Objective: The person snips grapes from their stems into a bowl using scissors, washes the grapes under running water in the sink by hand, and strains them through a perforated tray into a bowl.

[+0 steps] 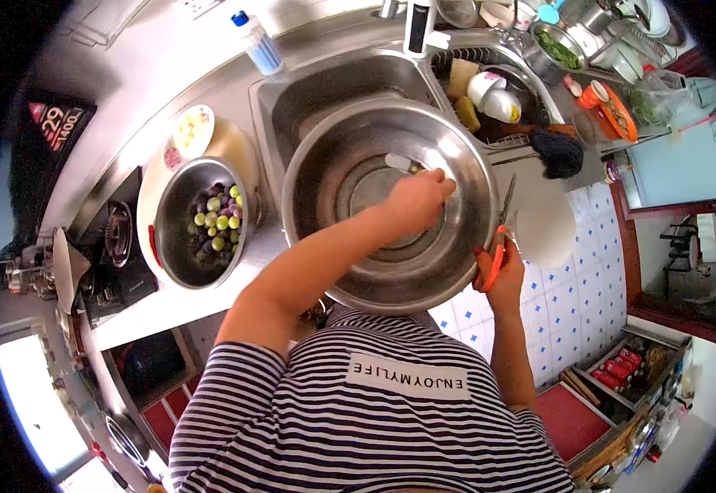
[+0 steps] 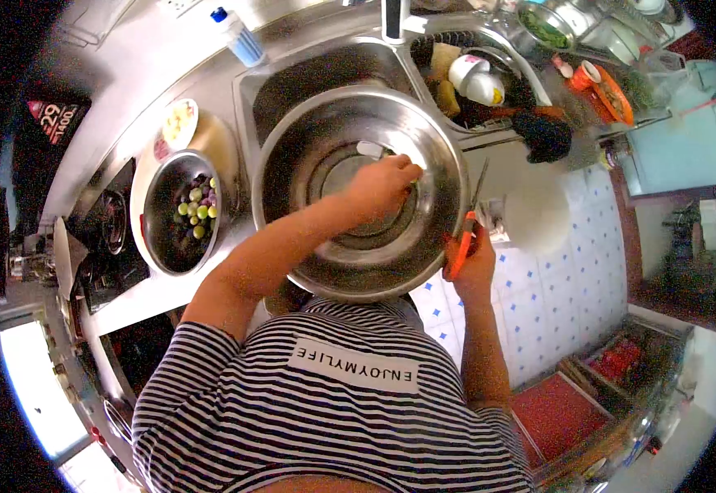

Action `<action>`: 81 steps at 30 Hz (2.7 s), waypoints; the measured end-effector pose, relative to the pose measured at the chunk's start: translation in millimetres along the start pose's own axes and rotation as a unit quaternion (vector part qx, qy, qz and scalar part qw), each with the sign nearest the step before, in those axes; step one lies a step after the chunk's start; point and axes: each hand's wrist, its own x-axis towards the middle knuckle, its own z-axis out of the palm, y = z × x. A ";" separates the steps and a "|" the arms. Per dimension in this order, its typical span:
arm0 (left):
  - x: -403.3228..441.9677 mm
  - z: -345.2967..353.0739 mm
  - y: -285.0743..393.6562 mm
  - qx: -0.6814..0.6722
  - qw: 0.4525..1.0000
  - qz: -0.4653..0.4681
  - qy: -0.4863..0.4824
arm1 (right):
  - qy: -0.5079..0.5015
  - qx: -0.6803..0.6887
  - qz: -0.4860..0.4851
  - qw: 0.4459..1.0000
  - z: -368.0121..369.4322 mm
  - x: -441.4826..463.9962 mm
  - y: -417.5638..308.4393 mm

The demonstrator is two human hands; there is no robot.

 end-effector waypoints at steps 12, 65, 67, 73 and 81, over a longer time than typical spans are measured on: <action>-20.8 -26.8 -4.7 0.055 0.995 -0.078 0.038 | -0.022 0.012 0.005 1.000 -4.4 12.6 2.9; 111.5 318.4 313.9 -0.535 0.710 -0.437 -0.134 | 0.252 0.219 0.170 0.927 -538.9 -116.0 209.3; 157.8 350.5 355.5 -0.558 0.676 -0.439 -0.197 | 0.282 0.224 0.189 0.914 -593.6 -128.1 216.3; 276.4 442.3 425.4 -0.519 0.666 -0.481 -0.233 | 0.333 0.223 0.221 0.889 -696.0 -101.2 245.1; 464.7 615.4 397.7 -0.512 0.629 -0.526 -0.257 | 0.322 0.220 0.277 0.878 -812.6 33.7 303.6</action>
